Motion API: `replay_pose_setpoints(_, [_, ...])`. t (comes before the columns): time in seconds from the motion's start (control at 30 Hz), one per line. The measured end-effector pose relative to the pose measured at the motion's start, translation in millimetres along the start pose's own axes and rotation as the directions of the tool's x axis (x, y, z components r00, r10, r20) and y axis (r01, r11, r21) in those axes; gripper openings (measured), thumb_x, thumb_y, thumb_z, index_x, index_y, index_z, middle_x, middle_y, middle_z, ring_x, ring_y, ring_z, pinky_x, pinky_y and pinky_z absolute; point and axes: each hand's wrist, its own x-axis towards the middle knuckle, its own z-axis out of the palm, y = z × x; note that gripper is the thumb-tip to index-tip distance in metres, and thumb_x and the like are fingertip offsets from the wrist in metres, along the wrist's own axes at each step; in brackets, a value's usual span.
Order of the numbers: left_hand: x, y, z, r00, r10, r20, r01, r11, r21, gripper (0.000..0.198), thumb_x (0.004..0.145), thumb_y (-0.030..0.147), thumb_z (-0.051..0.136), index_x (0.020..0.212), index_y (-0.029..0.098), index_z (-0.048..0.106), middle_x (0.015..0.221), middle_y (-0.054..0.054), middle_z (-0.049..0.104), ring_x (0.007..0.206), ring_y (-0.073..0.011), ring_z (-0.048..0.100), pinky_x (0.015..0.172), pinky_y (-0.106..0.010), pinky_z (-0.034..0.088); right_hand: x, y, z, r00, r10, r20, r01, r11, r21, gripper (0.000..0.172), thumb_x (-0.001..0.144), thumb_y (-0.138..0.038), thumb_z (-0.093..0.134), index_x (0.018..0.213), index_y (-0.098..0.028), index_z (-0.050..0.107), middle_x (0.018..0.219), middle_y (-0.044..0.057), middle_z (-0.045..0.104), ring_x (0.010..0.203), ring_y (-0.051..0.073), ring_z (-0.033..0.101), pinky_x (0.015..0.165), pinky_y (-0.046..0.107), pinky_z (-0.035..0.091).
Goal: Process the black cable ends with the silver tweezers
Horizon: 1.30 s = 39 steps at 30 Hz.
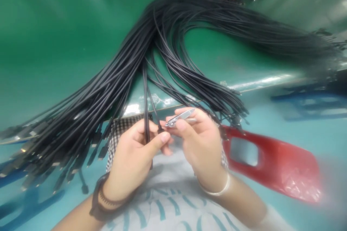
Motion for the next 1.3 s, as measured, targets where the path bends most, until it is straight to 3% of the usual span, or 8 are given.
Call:
replay_pose_setpoints(0.1, [-4,4,0.7,0.996,0.061,-0.068,-0.052,0.991,0.127,0.015,0.086,0.026,0.072,0.076,0.022,0.062,0.059,0.005,0.070,0.058,-0.0098,0.065,0.060,-0.017,0.051,-2,-2,3,1.000,-0.018,-0.015,0.018,0.999,-0.027,0.016,0.076,-0.021,0.079,0.089,-0.024,0.069,0.079,-0.002,0.077,0.067,0.015,0.074,0.054,0.021,0.062])
replay_pose_setpoints(0.3, [-5,5,-0.2,0.991,0.110,-0.082,-0.088,0.968,0.234,0.014,0.085,0.027,0.072,0.075,0.023,0.064,0.060,0.005,0.071,0.057,-0.0107,0.065,0.058,-0.018,0.052,-3,-5,6,1.000,-0.009,0.012,0.009,1.000,-0.029,0.017,0.076,-0.020,0.079,0.088,-0.025,0.070,0.080,-0.002,0.077,0.062,0.013,0.072,0.051,0.020,0.060])
replay_pose_setpoints(0.7, [-5,4,-2.2,0.993,0.091,-0.072,-0.071,0.967,0.247,0.013,0.085,0.028,0.073,0.075,0.025,0.065,0.058,0.007,0.070,0.055,-0.0100,0.063,0.055,-0.018,0.049,-2,-5,8,0.996,-0.058,-0.070,0.043,0.979,-0.200,0.013,0.076,-0.023,0.078,0.084,-0.023,0.068,0.076,-0.002,0.077,0.070,0.018,0.076,0.057,0.024,0.063])
replay_pose_setpoints(0.9, [-4,7,-3.0,0.996,0.048,-0.077,-0.028,0.970,0.241,0.015,0.085,0.028,0.072,0.073,0.023,0.065,0.057,0.005,0.070,0.056,-0.0121,0.064,0.059,-0.021,0.051,1,-1,4,0.999,-0.039,-0.030,0.038,0.999,-0.038,0.017,0.078,-0.027,0.079,0.090,-0.023,0.067,0.080,-0.001,0.077,0.077,0.018,0.076,0.065,0.026,0.064])
replay_pose_setpoints(1.0, [-7,5,-4.9,1.000,-0.025,0.006,0.023,0.973,0.230,0.014,0.089,0.031,0.067,0.078,0.023,0.068,0.061,0.002,0.071,0.060,-0.0142,0.065,0.062,-0.024,0.052,3,-4,0,0.993,0.043,0.114,-0.043,0.999,-0.001,0.017,0.078,-0.026,0.078,0.091,-0.023,0.067,0.081,-0.001,0.077,0.073,0.016,0.074,0.060,0.024,0.061])
replay_pose_setpoints(1.1, [-14,-1,-10.5,0.975,-0.131,0.179,0.100,0.979,0.176,0.024,0.097,0.037,0.055,0.095,0.022,0.074,0.078,-0.003,0.076,0.075,-0.0180,0.070,0.072,-0.027,0.054,5,-13,-3,0.974,0.093,0.205,-0.062,0.986,-0.152,0.020,0.076,-0.025,0.079,0.092,-0.022,0.068,0.085,0.000,0.077,0.068,0.014,0.072,0.058,0.025,0.059])
replay_pose_setpoints(1.2, [-24,-6,-18.4,0.922,-0.244,0.299,0.234,0.970,0.069,0.030,0.099,0.036,0.051,0.121,0.024,0.067,0.109,-0.007,0.076,0.094,-0.0204,0.071,0.088,-0.031,0.053,6,-26,-7,0.979,-0.029,0.202,0.110,0.908,-0.404,0.017,0.080,-0.025,0.076,0.094,-0.022,0.067,0.091,0.001,0.076,0.084,0.018,0.073,0.075,0.031,0.060])
replay_pose_setpoints(1.3, [-29,-6,-23.3,0.901,-0.299,0.313,0.316,0.949,-0.003,0.029,0.096,0.035,0.057,0.121,0.024,0.064,0.110,-0.008,0.075,0.086,-0.0187,0.072,0.081,-0.030,0.055,10,-34,-15,0.924,-0.324,0.202,0.365,0.593,-0.717,0.013,0.082,-0.023,0.073,0.094,-0.023,0.068,0.096,0.003,0.075,0.094,0.022,0.071,0.088,0.039,0.056])
